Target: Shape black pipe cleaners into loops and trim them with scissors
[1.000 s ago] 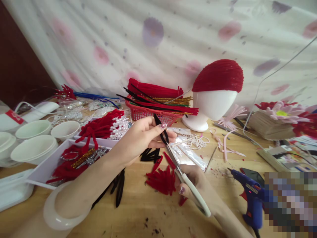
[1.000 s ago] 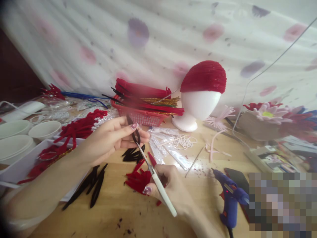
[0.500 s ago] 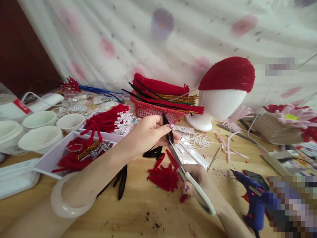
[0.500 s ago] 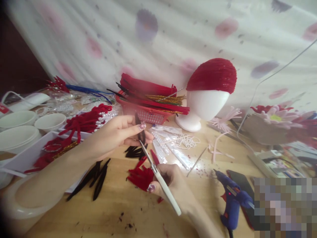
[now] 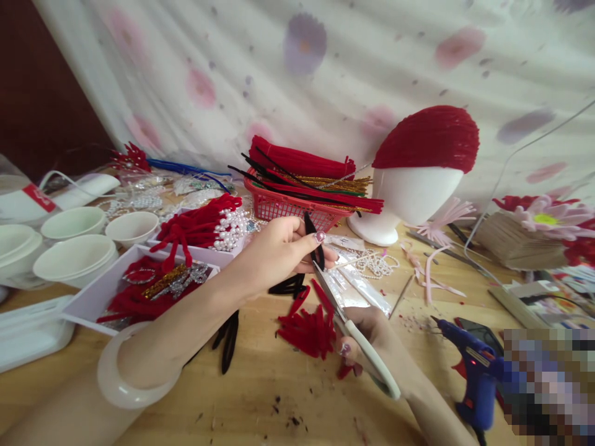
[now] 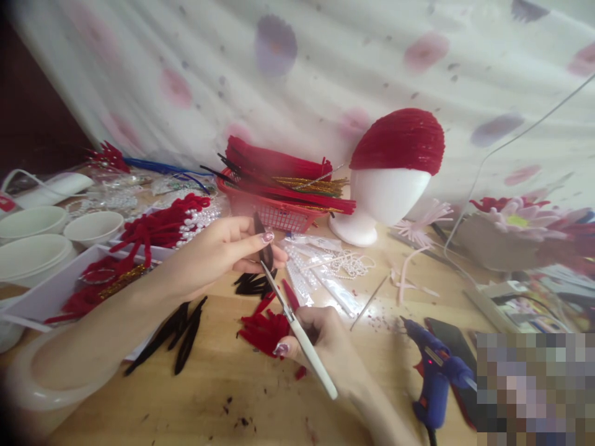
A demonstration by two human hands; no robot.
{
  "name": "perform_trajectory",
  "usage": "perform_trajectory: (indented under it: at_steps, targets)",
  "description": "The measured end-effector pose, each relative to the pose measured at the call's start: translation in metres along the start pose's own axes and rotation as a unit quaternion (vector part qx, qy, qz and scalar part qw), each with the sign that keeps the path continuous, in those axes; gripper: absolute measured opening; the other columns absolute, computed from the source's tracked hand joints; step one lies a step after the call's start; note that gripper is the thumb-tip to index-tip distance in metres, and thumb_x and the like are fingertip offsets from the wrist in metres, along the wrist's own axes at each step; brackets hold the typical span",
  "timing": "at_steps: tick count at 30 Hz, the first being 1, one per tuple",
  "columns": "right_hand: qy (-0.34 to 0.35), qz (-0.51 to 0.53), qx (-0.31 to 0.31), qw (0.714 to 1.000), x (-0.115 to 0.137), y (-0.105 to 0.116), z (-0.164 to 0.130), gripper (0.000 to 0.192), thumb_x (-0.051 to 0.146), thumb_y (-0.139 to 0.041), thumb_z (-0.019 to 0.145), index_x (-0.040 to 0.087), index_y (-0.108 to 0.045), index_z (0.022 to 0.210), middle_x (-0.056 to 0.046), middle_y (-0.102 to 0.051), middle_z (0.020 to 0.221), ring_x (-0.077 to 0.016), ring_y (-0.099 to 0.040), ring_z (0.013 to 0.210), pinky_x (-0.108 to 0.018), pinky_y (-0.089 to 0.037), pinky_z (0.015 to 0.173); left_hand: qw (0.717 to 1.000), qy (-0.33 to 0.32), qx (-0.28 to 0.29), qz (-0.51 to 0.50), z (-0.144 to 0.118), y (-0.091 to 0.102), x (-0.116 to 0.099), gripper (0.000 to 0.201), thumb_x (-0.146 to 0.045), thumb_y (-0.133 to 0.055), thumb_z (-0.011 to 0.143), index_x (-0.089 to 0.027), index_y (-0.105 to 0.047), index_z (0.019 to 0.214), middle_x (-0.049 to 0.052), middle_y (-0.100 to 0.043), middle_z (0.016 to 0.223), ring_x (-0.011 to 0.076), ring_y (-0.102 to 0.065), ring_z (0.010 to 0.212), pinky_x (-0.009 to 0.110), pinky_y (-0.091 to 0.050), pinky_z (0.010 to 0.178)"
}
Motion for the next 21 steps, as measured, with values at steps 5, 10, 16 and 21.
perform_trajectory:
  at_steps: [5,10,16,21]
  targets:
    - [0.033,-0.018,-0.006,0.999,-0.0003,0.0016,0.0003,0.065,0.078,-0.073,0.065,0.019,-0.048,0.06,0.005,-0.04,0.054,-0.008,-0.031,0.048,-0.021,-0.027,0.041,1.0,0.0,0.012,-0.026,-0.0006,0.0012,-0.0012,0.021,-0.011,-0.055,0.094,-0.014,-0.057,0.074,0.007,-0.076,0.07,0.0165,-0.072,0.067,0.03,-0.055,0.067]
    - [0.044,-0.007,0.002,0.999,0.0003,0.0018,0.0006,0.064,0.078,-0.072,0.067,0.018,-0.05,0.063,0.005,-0.04,0.058,-0.0091,-0.032,0.051,-0.023,-0.025,0.043,0.999,-0.014,0.006,-0.04,-0.0006,0.0005,0.001,0.024,-0.009,-0.057,0.093,-0.014,-0.056,0.069,0.007,-0.076,0.071,0.0148,-0.072,0.067,0.029,-0.057,0.07]
    - [0.054,0.007,0.012,0.998,0.0044,0.0008,0.0013,0.063,0.077,-0.071,0.069,0.017,-0.053,0.063,0.004,-0.044,0.056,-0.0079,-0.033,0.048,-0.021,-0.027,0.041,0.999,-0.024,-0.015,-0.021,-0.0018,-0.0029,0.0023,0.023,-0.006,-0.055,0.093,-0.012,-0.06,0.072,0.006,-0.075,0.071,0.0134,-0.071,0.067,0.028,-0.056,0.071]
    - [0.055,0.003,0.005,0.998,0.0069,0.0003,-0.0004,0.06,0.073,-0.072,0.071,0.016,-0.055,0.063,0.004,-0.046,0.055,-0.0079,-0.037,0.046,-0.02,-0.031,0.04,0.999,-0.03,-0.02,-0.023,-0.0021,-0.0034,0.0046,0.02,-0.009,-0.058,0.092,-0.013,-0.059,0.073,0.007,-0.076,0.074,0.0143,-0.071,0.069,0.029,-0.055,0.072]
Point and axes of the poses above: each hand's wrist, its own z-axis towards the middle knuckle, its own y-axis out of the back of the hand, x = y × z, the point moved 3 cm from there along z, towards the middle knuckle
